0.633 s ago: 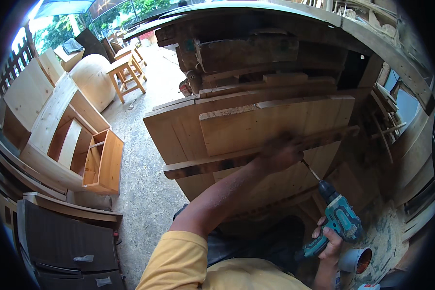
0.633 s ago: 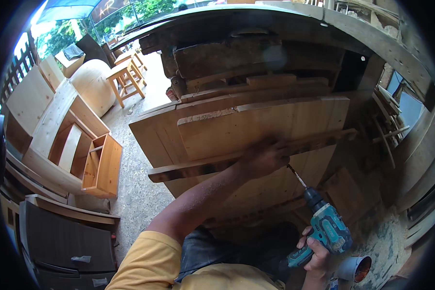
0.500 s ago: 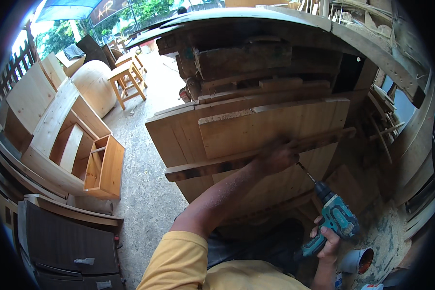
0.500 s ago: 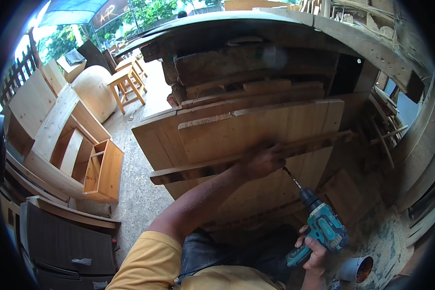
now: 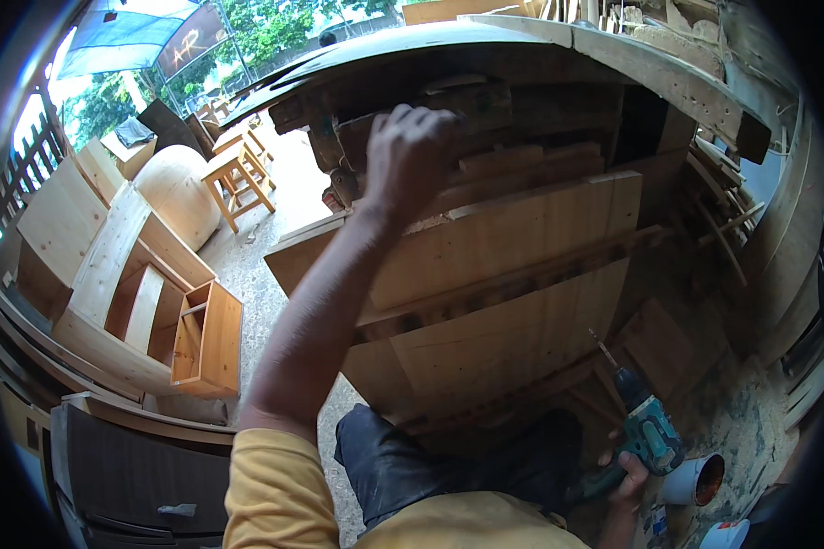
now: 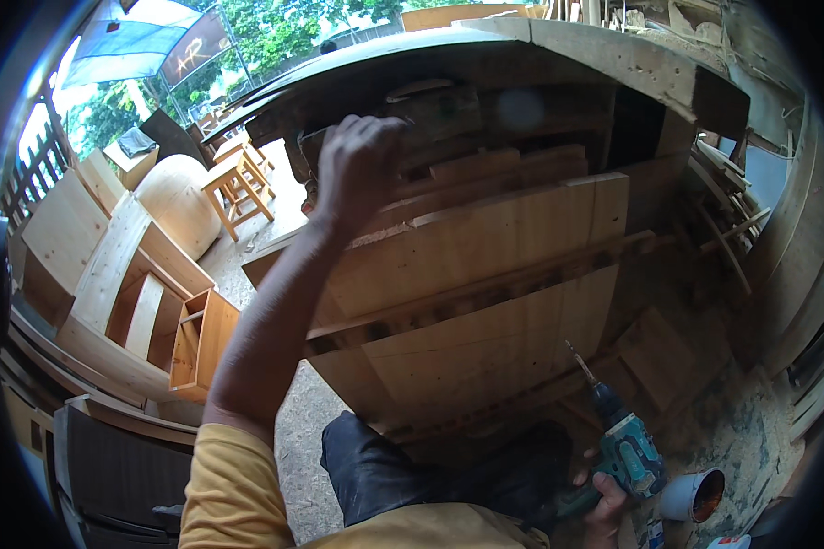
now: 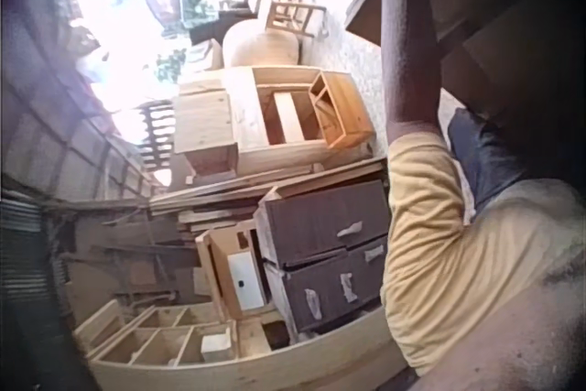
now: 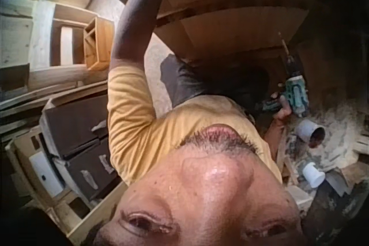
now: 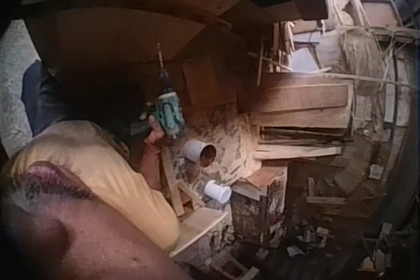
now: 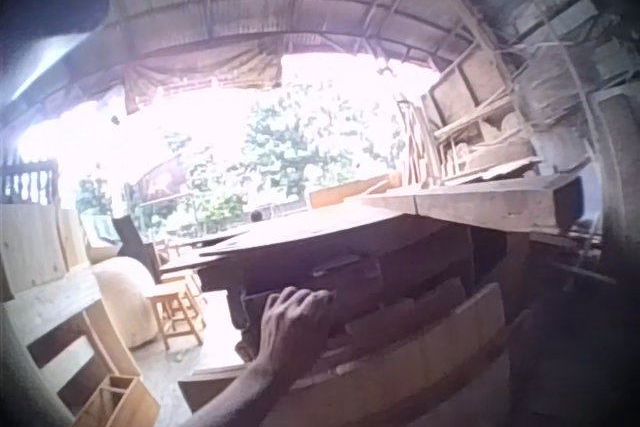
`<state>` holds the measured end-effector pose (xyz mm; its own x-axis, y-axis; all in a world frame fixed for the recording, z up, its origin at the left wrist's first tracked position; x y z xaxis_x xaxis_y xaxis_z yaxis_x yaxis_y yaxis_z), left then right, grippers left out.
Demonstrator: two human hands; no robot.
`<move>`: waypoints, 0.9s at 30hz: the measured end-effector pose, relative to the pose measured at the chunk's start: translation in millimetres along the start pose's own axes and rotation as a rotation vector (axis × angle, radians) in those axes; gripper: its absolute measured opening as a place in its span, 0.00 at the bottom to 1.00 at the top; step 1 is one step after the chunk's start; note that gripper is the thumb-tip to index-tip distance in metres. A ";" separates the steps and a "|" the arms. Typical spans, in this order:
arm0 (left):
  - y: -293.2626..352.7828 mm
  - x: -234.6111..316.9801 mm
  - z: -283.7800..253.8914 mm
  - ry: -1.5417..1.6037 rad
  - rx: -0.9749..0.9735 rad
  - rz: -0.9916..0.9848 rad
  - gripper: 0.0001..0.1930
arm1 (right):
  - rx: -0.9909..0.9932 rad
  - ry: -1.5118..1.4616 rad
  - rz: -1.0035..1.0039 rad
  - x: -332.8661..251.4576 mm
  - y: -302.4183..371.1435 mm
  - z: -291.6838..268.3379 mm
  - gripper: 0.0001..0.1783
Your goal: Drilling holes and assembling a circular wooden panel with support beams in a woodworking shop.
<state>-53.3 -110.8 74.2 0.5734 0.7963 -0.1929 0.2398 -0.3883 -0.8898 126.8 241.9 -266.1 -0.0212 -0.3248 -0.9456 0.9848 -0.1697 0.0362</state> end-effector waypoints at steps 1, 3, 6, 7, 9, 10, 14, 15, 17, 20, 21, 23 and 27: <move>-11.5 -8.3 -7.2 -0.025 0.024 0.046 0.03 | -0.006 0.026 0.041 2.1 -0.1 0.4 0.33; -25.7 -49.7 -14.3 -0.079 -0.033 -0.044 0.07 | 0.006 0.026 0.028 0.6 -1.2 7.4 0.32; -34.9 -84.9 3.0 -0.126 -0.358 -0.398 0.12 | 0.048 0.043 0.014 2.7 -2.6 1.3 0.32; -27.1 -101.9 5.3 -0.123 -0.486 -0.590 0.14 | 0.034 0.042 0.012 2.9 -3.1 1.9 0.32; -23.7 -129.2 1.8 -0.137 -0.284 -0.477 0.13 | 0.015 0.036 0.000 -0.3 -2.6 6.2 0.32; -26.1 -131.3 -9.8 -0.136 -0.090 -0.359 0.12 | 0.009 0.037 -0.008 -1.4 -3.7 7.5 0.33; 9.2 -39.0 7.0 -0.127 -0.075 -0.062 0.13 | 0.026 0.033 0.026 9.1 -2.5 -6.2 0.32; 39.3 -20.2 26.3 -0.164 -0.239 -0.030 0.13 | 0.043 0.019 0.024 12.9 -3.3 -9.2 0.32; 103.3 7.5 42.3 0.123 -0.311 -0.217 0.17 | 0.048 0.007 0.027 21.4 -4.9 -13.9 0.31; 119.4 38.1 28.6 0.051 -0.312 -0.314 0.24 | 0.020 -0.021 0.026 28.2 -8.1 -16.1 0.31; 125.0 43.0 30.7 0.070 -0.319 -0.281 0.27 | 0.027 -0.001 0.011 26.4 -7.1 -16.2 0.31; 138.1 41.3 30.5 0.079 -0.315 -0.257 0.31 | 0.021 0.026 -0.011 20.7 -7.0 -12.2 0.31; 173.3 39.7 39.9 -0.005 -0.438 -0.229 0.34 | -0.022 0.034 -0.034 14.4 -4.1 -1.7 0.31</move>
<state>-20.2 -128.0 -104.2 0.4643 0.8855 -0.0159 0.6662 -0.3610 -0.6526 122.7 239.5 -280.4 -0.0493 -0.2876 -0.9565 0.9872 -0.1596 -0.0028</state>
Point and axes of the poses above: each hand's wrist, its own y-axis away from the middle knuckle, its own z-axis out of the palm, x = y × z, the point moved 9 cm from there along -y, towards the middle knuckle, and after that the axes turned 14 degrees about y, right-handed, at the moved point
